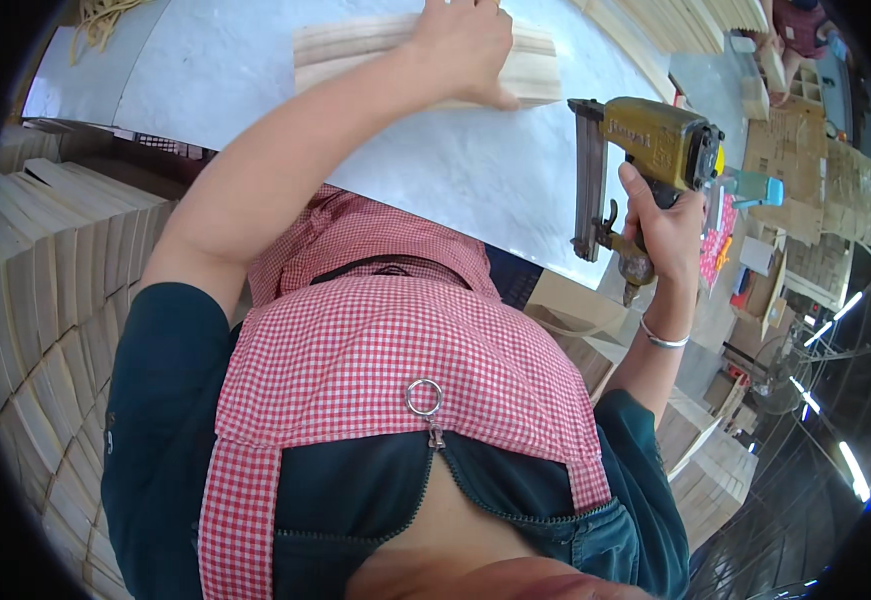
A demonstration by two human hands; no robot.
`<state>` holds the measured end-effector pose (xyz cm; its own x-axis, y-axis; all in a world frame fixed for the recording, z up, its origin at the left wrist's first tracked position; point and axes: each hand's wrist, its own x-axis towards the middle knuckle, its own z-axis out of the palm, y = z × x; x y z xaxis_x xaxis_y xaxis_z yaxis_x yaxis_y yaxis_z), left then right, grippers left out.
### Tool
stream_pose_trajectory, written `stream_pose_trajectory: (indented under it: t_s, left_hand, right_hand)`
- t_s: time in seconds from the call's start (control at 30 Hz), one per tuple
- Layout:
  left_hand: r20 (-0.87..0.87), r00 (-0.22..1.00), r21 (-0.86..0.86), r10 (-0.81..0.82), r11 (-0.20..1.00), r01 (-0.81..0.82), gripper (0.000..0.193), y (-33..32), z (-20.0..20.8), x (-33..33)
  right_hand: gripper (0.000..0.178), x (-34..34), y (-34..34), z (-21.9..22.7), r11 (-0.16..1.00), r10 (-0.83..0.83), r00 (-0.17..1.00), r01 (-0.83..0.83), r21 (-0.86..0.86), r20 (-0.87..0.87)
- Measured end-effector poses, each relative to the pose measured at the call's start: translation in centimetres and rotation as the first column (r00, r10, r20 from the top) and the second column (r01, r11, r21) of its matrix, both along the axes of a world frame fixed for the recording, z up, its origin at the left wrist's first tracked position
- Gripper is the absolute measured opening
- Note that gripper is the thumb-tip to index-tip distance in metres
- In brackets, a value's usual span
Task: Assembling wooden box frames by applying glue and using a pneumatic nail gun to secure slats.
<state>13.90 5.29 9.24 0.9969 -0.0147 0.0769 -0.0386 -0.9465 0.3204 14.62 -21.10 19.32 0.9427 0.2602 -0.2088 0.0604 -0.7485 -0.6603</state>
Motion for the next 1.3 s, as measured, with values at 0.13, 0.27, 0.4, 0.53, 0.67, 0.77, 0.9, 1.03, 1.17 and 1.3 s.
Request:
stream_pose_trajectory:
  t_s: [0.13, 0.27, 0.4, 0.53, 0.67, 0.77, 0.9, 1.03, 1.17, 1.3]
  left_hand:
    - [0.092, 0.995, 0.020, 0.042, 0.999, -0.044, 0.073, -1.2, 0.0, -1.1]
    - [0.235, 0.970, -0.441, -0.068, 0.882, 0.168, 0.032, -6.7, -0.5, -3.8]
    - [-0.082, 0.972, -0.983, -0.222, 0.179, -0.042, 0.022, -12.1, -0.7, -5.5]
    - [-0.179, 0.926, -0.981, -0.333, -0.013, -0.194, 0.022, -13.5, 0.0, -6.0]
    - [-0.108, 0.911, -0.989, -0.399, -0.048, -0.138, 0.023, -15.8, 0.9, -6.9]
    - [-0.091, 0.889, -0.994, -0.449, -0.009, -0.107, 0.026, -16.5, 1.3, -6.5]
    - [-0.105, 0.846, -0.989, -0.523, 0.143, -0.034, 0.032, -17.2, 1.8, -5.8]
    - [0.223, 0.951, -0.792, -0.214, 0.528, 0.305, 0.040, -17.9, 2.5, -5.9]
    - [-0.268, 0.772, -0.934, -0.576, 0.353, -0.060, 0.049, -19.3, -2.5, -7.8]
    - [-0.410, 0.547, -0.908, -0.730, 0.269, -0.322, 0.058, -20.0, -3.6, -7.5]
  right_hand:
    - [0.022, -0.6, 0.7, 0.2, 0.998, -0.054, 0.998, 0.054, 0.025, 0.009]
    - [0.021, -1.2, 0.5, -0.3, 0.969, -0.111, 0.994, 0.110, 0.221, -0.009]
    - [0.022, -2.6, 0.3, -1.1, 0.937, -0.156, 0.985, 0.172, 0.304, -0.074]
    - [0.025, -4.2, -1.3, -2.1, 0.917, -0.188, 0.982, 0.174, 0.358, 0.005]
    - [0.026, -4.8, -3.4, -2.6, 0.886, -0.251, 0.967, 0.207, 0.414, 0.053]
    - [0.027, -5.1, -4.8, -2.4, 0.850, -0.308, 0.951, 0.258, 0.459, 0.035]
    - [0.028, -5.2, -7.2, -1.7, 0.762, -0.398, 0.916, 0.362, 0.537, -0.054]
    - [0.030, -5.1, -9.7, -1.5, 0.686, -0.485, 0.872, 0.425, 0.591, -0.064]
    - [0.033, -4.9, -12.1, -1.5, 0.574, -0.579, 0.813, 0.463, 0.675, -0.064]
    - [0.037, -3.0, -17.2, -4.0, 0.494, -0.681, 0.727, 0.550, 0.673, -0.095]
